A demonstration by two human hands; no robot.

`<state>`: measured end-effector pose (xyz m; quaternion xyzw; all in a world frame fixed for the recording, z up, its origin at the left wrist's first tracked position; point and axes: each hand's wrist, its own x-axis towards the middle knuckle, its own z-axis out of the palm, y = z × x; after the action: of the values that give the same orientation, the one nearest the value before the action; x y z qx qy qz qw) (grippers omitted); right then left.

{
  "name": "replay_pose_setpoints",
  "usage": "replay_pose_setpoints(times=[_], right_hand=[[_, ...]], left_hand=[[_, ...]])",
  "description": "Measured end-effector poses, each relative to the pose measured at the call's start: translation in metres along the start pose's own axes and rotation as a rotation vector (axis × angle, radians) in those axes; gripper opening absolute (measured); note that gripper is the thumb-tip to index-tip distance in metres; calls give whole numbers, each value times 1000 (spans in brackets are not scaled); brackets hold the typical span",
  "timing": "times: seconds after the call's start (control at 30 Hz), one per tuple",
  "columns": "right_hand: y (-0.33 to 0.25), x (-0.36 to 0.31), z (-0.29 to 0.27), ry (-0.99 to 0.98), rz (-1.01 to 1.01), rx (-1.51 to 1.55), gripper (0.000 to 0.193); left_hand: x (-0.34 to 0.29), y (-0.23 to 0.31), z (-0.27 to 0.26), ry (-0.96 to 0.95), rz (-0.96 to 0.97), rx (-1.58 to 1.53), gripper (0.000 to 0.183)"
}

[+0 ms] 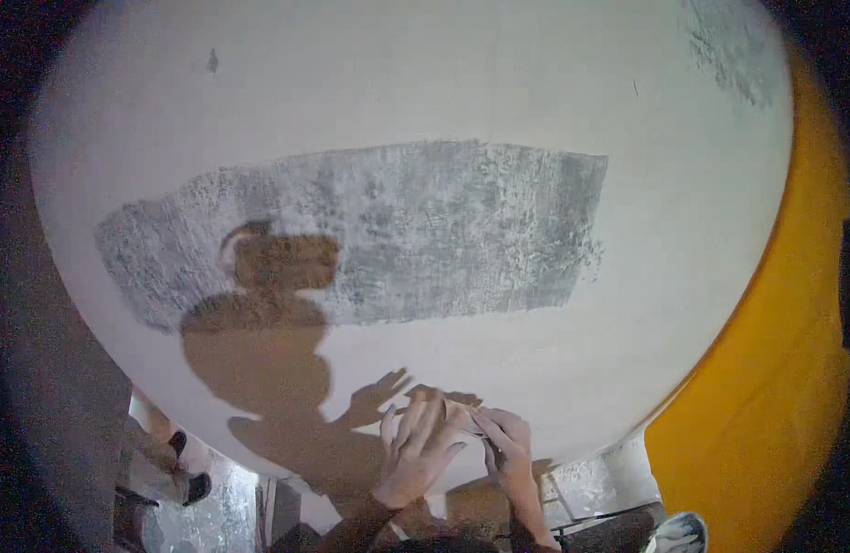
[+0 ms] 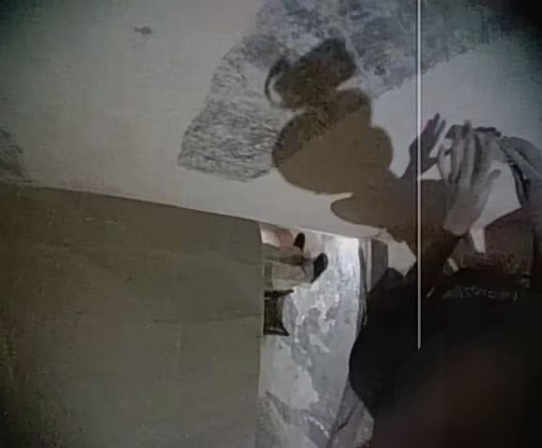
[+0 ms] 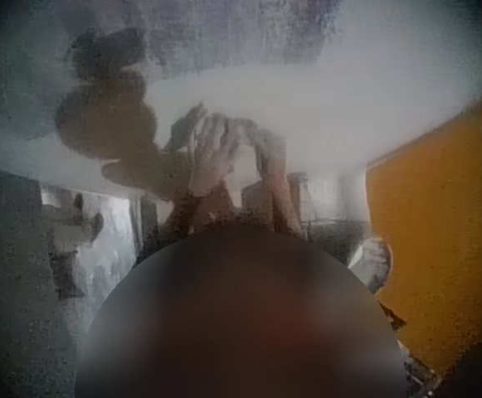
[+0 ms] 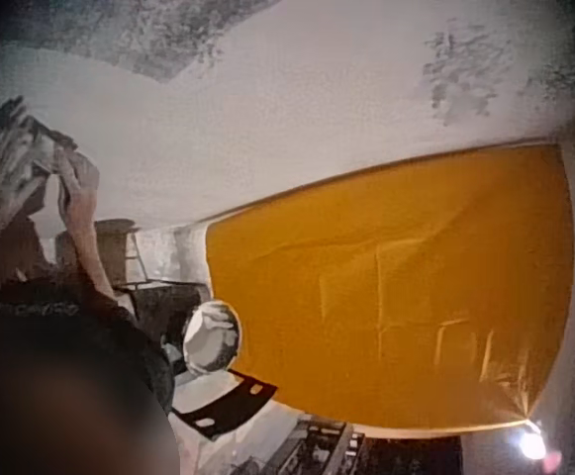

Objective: Sanding and smoothing a patch of drywall on a wall.

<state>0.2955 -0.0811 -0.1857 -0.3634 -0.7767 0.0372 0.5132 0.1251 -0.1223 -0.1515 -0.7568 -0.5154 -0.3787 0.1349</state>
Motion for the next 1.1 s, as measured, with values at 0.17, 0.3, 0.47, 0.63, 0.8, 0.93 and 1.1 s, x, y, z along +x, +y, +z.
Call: replay_pose_setpoints(times=[0.17, 0.3, 0.47, 0.63, 0.8, 0.93, 1.1], right_hand=[[1, 22, -24, -133, -178, -220, 29], [3, 36, -26, 2, -174, -156, 27], [16, 52, -23, 15, -234, -43, 28], [29, 65, -26, -3, -372, -74, 31], [37, 86, -40, 179, -436, -282, 26], [39, 107, -43, 351, -437, -318, 20], [28, 122, -26, 429, -422, -327, 27]], left_hand=[[16, 16, 10, -173, 68, 169, 42], [16, 14, 17, -66, -40, 281, 38], [18, 7, 13, 9, 32, 139, 40], [43, 16, 8, 61, 46, 105, 36], [82, 19, 14, 203, 259, 217, 31], [106, 18, 12, 227, 410, 323, 38], [124, 19, 2, 260, 399, 458, 42]])
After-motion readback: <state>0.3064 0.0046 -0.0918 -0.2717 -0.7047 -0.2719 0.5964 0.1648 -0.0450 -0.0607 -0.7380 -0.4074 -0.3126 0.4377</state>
